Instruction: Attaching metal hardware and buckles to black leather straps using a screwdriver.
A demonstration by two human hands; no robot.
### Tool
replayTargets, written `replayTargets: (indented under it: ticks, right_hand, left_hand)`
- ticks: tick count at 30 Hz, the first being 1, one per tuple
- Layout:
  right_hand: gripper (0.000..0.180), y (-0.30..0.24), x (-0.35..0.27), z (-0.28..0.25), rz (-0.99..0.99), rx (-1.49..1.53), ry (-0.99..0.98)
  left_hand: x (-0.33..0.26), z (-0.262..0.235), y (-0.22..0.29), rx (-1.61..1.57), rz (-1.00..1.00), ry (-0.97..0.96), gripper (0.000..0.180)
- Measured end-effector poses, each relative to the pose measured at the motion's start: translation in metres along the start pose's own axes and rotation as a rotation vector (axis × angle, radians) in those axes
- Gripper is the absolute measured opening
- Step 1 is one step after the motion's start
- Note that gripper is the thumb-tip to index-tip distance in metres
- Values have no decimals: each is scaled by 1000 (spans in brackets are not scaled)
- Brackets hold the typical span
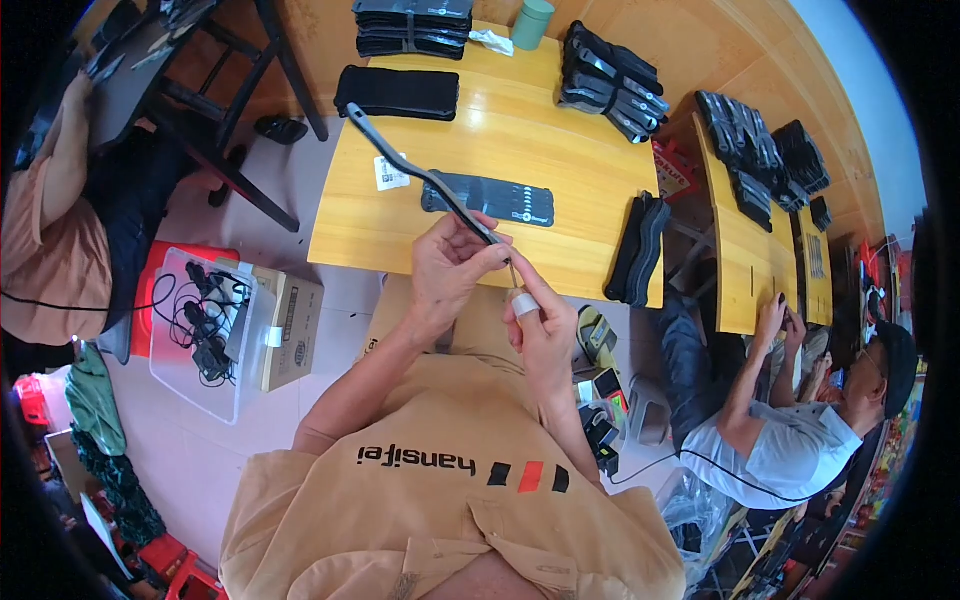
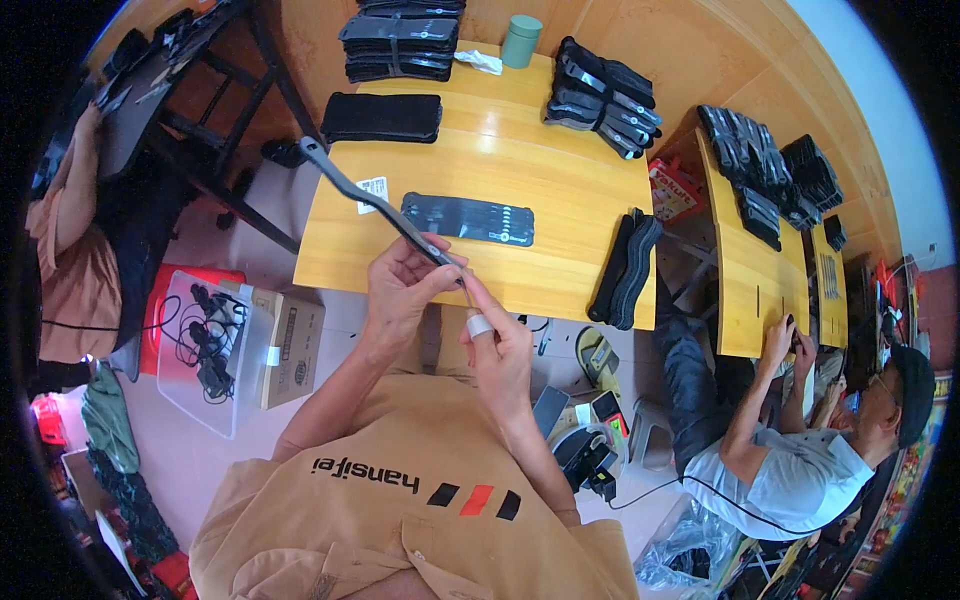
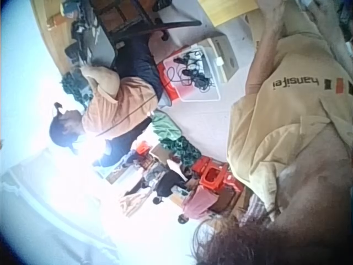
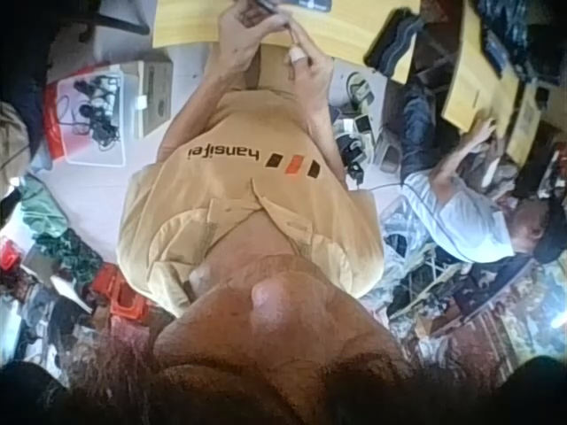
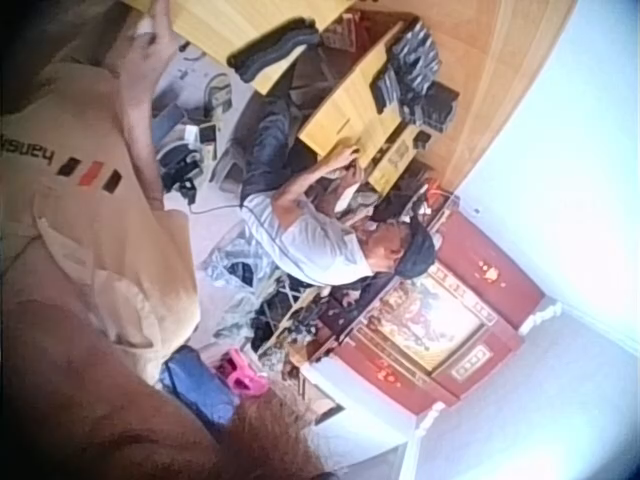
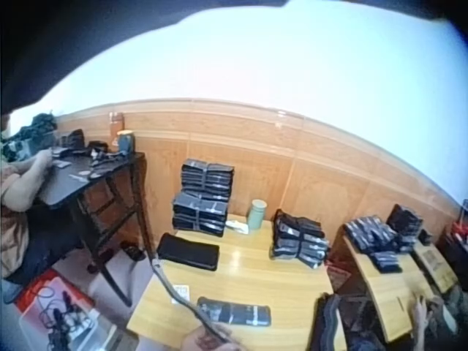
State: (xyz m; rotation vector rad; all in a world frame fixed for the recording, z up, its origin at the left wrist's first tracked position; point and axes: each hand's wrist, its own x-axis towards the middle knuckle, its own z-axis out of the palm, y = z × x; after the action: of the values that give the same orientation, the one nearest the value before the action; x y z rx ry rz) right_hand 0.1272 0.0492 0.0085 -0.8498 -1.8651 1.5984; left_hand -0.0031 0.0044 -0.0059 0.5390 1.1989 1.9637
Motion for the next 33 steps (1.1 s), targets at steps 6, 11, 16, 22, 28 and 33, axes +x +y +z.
replayTargets:
  ticks: [6,11,16,22,28,33]
  right_hand:
    - [44,2,1,5,-15,-19,37]
    - [46,2,3,5,-10,-56,45]
    - [45,3,6,6,110,165,24]
    - [53,16,10,4,-317,-362,135]
    - [60,19,10,9,-403,-572,192]
    - [64,26,12,21,-421,-566,308]
  left_hand:
    - [-1,7,-2,-40,70,40,26]
    - [-3,8,-7,-53,160,47,26]
    - [-3,8,-10,-12,178,50,25]
    - [0,16,-1,-16,138,37,22]
    - [4,18,-4,9,-3,151,11]
    - [-1,21,-18,-23,-2,184,11]
